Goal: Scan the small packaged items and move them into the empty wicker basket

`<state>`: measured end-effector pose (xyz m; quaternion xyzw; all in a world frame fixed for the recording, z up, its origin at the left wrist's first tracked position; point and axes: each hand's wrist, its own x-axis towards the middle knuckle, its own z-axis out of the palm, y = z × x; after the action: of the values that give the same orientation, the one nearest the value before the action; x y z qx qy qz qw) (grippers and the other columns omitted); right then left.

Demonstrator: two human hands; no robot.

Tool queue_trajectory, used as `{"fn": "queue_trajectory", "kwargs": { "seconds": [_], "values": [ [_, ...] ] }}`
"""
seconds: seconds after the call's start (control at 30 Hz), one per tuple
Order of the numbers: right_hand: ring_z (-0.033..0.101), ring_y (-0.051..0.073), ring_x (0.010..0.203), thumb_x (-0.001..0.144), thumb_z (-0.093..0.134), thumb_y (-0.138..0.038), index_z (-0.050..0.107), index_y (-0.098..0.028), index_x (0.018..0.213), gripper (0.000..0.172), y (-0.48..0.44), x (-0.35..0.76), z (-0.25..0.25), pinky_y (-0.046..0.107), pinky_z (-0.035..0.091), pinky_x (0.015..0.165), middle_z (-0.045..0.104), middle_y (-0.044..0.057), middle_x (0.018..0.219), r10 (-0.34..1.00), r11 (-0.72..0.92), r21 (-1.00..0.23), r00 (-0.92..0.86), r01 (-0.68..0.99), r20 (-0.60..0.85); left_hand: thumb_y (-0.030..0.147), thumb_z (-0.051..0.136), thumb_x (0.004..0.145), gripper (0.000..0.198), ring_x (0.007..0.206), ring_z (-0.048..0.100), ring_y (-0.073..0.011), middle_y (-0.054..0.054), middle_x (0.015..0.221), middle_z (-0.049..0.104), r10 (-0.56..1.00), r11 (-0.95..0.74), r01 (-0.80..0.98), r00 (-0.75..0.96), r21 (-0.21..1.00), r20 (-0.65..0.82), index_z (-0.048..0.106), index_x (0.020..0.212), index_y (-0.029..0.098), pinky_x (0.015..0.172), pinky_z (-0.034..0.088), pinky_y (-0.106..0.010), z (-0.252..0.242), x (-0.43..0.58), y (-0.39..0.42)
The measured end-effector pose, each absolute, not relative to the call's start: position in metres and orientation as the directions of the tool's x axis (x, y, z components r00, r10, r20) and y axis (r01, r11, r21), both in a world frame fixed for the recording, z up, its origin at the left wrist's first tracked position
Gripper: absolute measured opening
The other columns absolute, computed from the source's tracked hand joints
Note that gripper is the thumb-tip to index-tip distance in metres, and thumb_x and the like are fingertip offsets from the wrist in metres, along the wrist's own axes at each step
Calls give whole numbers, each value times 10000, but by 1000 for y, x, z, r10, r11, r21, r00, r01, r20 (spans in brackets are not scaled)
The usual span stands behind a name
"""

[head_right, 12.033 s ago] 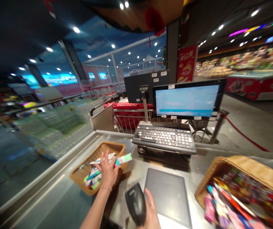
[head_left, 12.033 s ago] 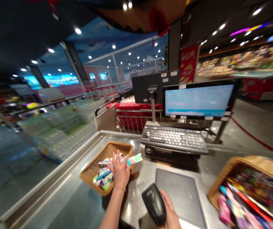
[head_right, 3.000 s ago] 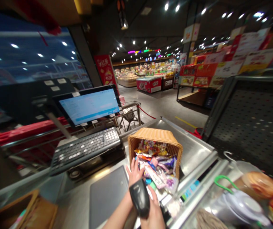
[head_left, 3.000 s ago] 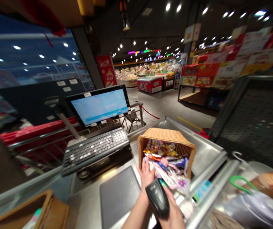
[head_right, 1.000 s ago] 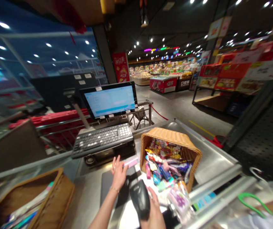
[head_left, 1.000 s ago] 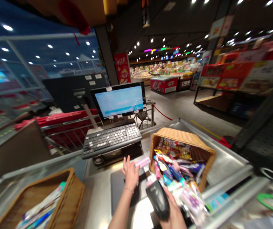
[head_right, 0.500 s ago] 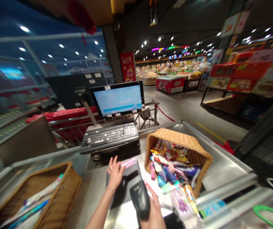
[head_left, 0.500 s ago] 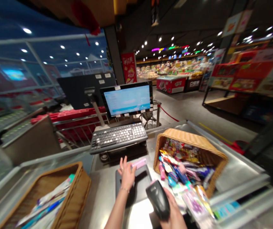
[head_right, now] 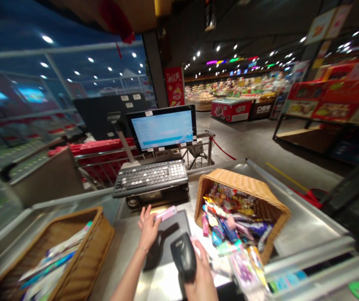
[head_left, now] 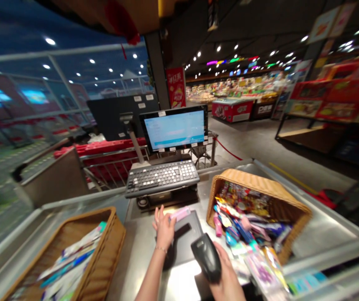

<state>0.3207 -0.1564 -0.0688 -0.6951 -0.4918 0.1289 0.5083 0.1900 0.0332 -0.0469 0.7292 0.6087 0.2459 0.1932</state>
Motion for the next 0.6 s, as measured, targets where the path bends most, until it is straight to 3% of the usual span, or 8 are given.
{"fn": "queue_trajectory", "kwargs": {
  "seconds": [0.23,0.6],
  "values": [
    [488,307,1311,663,550,-126,570,-125,1247,583,-138,317,-69,444,421,1080,506,177,1393,838,-50,-808,465,587,286,292,444,881,227,1457,167,-317,-107,1525,365,984,-162,810,92,563,151,652,871,202,1073,232,-682,-49,175,36],
    [456,330,1340,704,514,-95,594,-120,1259,562,-126,323,-48,476,430,1076,520,193,1398,929,-59,-744,309,665,202,289,449,881,237,1448,198,-322,-117,1509,391,983,-145,819,55,555,176,666,856,195,1064,267,-670,-57,162,38]
  ]
}}
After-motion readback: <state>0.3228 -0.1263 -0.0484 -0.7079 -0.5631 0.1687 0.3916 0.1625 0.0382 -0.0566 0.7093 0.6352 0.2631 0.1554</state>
